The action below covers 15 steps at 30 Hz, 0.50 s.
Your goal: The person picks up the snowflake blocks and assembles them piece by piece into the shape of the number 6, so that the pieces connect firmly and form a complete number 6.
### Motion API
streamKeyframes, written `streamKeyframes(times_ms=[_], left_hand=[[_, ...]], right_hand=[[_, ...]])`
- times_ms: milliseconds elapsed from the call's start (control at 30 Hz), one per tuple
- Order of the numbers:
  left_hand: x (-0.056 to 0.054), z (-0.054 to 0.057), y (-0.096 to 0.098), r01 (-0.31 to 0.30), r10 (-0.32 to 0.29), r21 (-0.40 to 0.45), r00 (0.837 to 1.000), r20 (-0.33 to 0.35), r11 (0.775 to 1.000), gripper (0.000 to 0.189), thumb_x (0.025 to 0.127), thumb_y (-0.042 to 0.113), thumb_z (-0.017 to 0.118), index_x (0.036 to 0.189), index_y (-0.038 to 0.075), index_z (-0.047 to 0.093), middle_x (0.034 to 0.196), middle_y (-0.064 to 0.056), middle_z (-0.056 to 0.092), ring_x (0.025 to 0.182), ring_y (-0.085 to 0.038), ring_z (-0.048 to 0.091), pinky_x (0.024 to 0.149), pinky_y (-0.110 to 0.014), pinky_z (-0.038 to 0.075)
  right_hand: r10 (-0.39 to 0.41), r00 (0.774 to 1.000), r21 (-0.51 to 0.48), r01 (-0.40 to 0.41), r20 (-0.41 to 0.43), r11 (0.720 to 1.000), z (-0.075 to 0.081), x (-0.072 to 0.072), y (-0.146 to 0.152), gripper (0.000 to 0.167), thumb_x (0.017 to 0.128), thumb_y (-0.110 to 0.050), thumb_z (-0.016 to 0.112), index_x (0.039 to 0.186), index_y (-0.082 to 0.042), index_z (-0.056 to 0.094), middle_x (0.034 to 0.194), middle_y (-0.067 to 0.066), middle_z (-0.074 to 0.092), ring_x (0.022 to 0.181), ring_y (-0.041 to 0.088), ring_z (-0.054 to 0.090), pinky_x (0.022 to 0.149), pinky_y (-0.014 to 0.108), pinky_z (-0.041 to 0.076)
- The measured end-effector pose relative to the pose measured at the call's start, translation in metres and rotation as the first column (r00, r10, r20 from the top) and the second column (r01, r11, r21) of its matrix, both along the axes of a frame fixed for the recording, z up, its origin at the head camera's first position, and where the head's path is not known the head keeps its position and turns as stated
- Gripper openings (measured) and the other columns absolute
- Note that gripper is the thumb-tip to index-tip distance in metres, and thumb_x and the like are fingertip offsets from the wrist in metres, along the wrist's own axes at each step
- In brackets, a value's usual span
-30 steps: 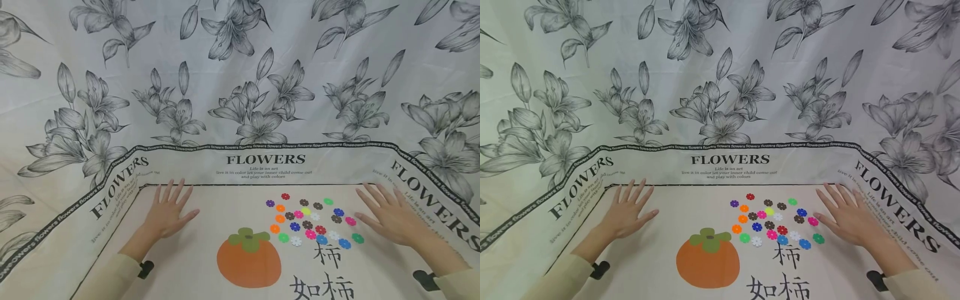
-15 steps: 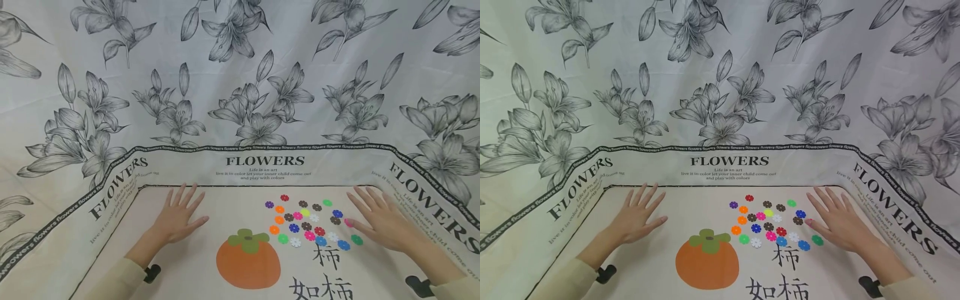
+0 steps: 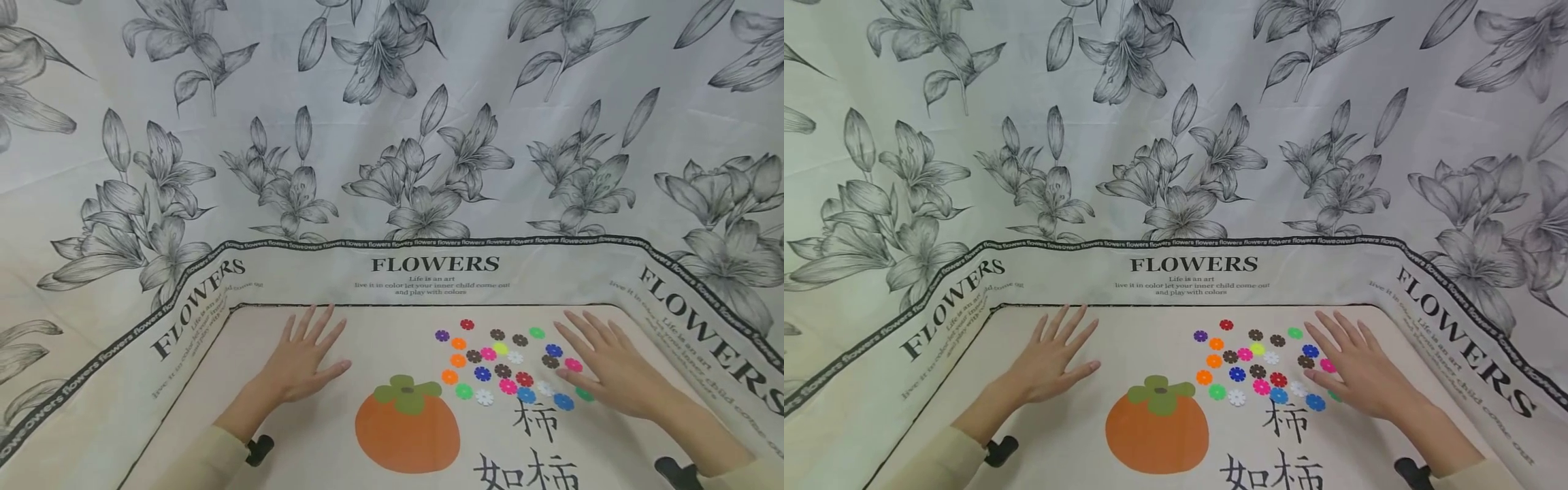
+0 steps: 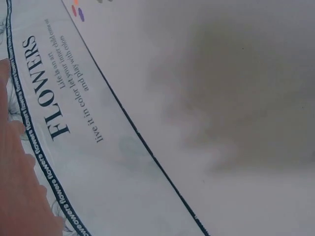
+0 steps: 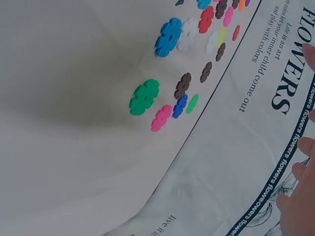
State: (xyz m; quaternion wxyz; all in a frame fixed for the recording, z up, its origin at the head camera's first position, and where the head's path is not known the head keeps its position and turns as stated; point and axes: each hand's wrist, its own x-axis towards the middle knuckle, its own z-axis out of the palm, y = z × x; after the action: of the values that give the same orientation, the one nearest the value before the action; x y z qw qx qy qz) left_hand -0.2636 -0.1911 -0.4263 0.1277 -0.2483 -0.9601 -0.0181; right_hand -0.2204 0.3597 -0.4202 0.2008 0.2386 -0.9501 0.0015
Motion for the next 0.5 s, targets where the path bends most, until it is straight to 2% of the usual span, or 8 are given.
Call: streamKeyframes(times_ms=[233,367,433,500], left_hand=[[-0.001,-0.007,0.008,0.021,-0.021,0.000,1.000,0.006,1.000,0.080,0.099,0.073,0.037,0.163,0.027,0.026,0.172,-0.003,0.007,0.157,-0.038,0.001,0.120,-0.067,0.004],[-0.003,-0.011,0.013,0.036,-0.036,-0.009,0.999,0.013,0.999,0.080,0.099,0.074,0.035,0.163,0.028,0.024,0.172,-0.003,0.007,0.157,-0.038,0.002,0.120,-0.067,0.006],[-0.004,-0.011,0.016,0.036,-0.035,-0.016,0.999,0.019,0.999,0.081,0.098,0.075,0.033,0.163,0.029,0.024,0.172,-0.002,0.005,0.157,-0.037,0.000,0.120,-0.066,0.006],[-0.005,-0.011,0.019,0.035,-0.035,-0.019,0.999,0.026,0.999,0.081,0.098,0.076,0.033,0.163,0.029,0.024,0.172,0.000,0.002,0.157,-0.036,-0.001,0.120,-0.066,0.005]], right_hand=[[0.044,0.998,-0.067,-0.041,0.038,0.997,-0.001,0.003,-0.016,0.083,0.095,-0.045,0.070,0.159,-0.009,0.033,0.167,0.019,0.022,0.156,0.040,0.008,0.122,0.041,-0.017],[0.047,0.997,-0.067,-0.043,0.053,0.997,-0.006,0.004,-0.025,0.082,0.094,-0.045,0.072,0.158,-0.008,0.036,0.165,0.019,0.026,0.152,0.044,0.018,0.121,0.037,-0.016],[0.042,0.996,-0.072,-0.036,0.074,0.997,-0.008,0.005,-0.029,0.082,0.093,-0.045,0.072,0.157,-0.008,0.038,0.163,0.020,0.028,0.149,0.046,0.022,0.123,0.040,-0.014],[0.035,0.994,-0.090,-0.025,0.103,0.996,-0.008,0.005,-0.034,0.081,0.093,-0.047,0.072,0.156,-0.008,0.039,0.162,0.020,0.030,0.146,0.048,0.026,0.125,0.050,-0.006]])
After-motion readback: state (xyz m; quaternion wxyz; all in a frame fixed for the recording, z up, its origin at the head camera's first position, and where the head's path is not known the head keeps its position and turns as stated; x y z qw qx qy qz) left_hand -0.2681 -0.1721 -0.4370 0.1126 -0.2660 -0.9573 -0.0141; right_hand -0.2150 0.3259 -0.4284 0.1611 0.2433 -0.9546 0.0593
